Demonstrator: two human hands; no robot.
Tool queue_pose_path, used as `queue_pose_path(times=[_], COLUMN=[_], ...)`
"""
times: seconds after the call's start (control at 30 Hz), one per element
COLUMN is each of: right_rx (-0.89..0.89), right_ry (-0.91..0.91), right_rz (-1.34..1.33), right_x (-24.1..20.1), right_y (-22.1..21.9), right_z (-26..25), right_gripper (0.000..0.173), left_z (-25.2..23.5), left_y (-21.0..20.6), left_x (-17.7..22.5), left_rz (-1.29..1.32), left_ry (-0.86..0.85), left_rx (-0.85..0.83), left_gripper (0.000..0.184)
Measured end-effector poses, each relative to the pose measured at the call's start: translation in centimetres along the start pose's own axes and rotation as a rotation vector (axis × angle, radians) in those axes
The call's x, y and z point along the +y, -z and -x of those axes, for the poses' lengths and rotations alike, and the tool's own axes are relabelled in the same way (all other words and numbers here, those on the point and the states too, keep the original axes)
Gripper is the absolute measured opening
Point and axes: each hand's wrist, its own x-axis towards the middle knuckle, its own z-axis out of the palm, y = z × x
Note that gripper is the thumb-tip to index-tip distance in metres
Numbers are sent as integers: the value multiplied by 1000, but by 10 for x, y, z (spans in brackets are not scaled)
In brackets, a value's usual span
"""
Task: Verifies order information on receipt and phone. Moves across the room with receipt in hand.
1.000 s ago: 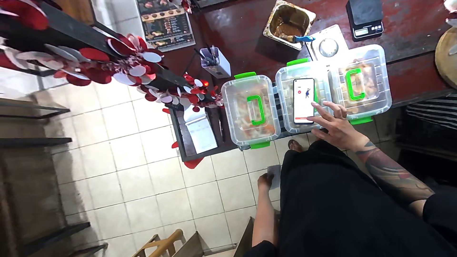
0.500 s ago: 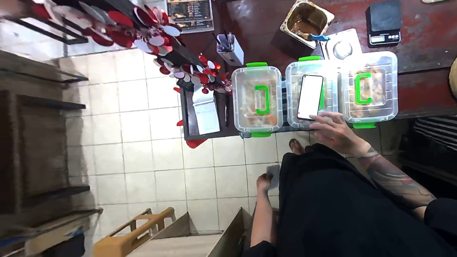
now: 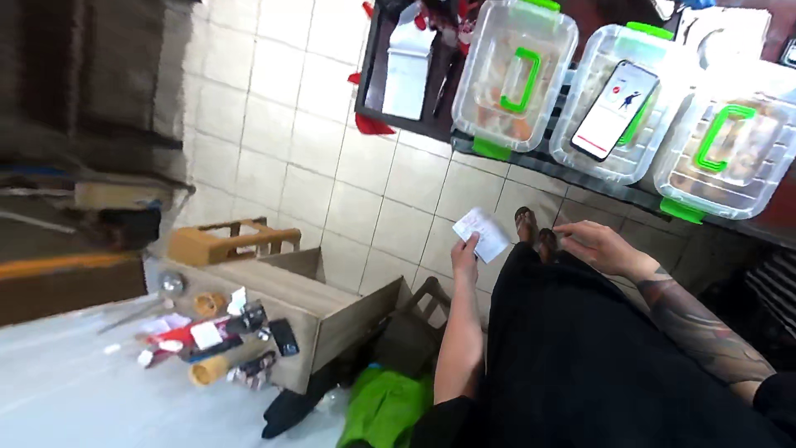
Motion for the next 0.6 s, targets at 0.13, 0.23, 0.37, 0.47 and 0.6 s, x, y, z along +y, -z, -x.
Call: queue_pose_path(times=[0.13,0.23,0.37,0.47,0.6], right_rx=[-180,-283,-432,-560,-733], right_ry=[-41,-54,-32,-37,-57], right_rz=[-18,-52,-125,-169,-187], right_x=[-5,-18,-52,-82,-129], right_y=[-25,-48,-83,-123,-198], right_z=[-22,-50,-96,-131,-175], right_gripper=[38,43,44,44,46], left_z=[48,69,87,93,89], left_y=[4,20,57,94,163], left_x=[10,11,11,15,18], left_rz=[63,155,293,361,429], left_ry=[-30,-48,-67,-64,-113], left_rx=[-23,1,79,151,215], left_gripper=[42,38,38,35,34])
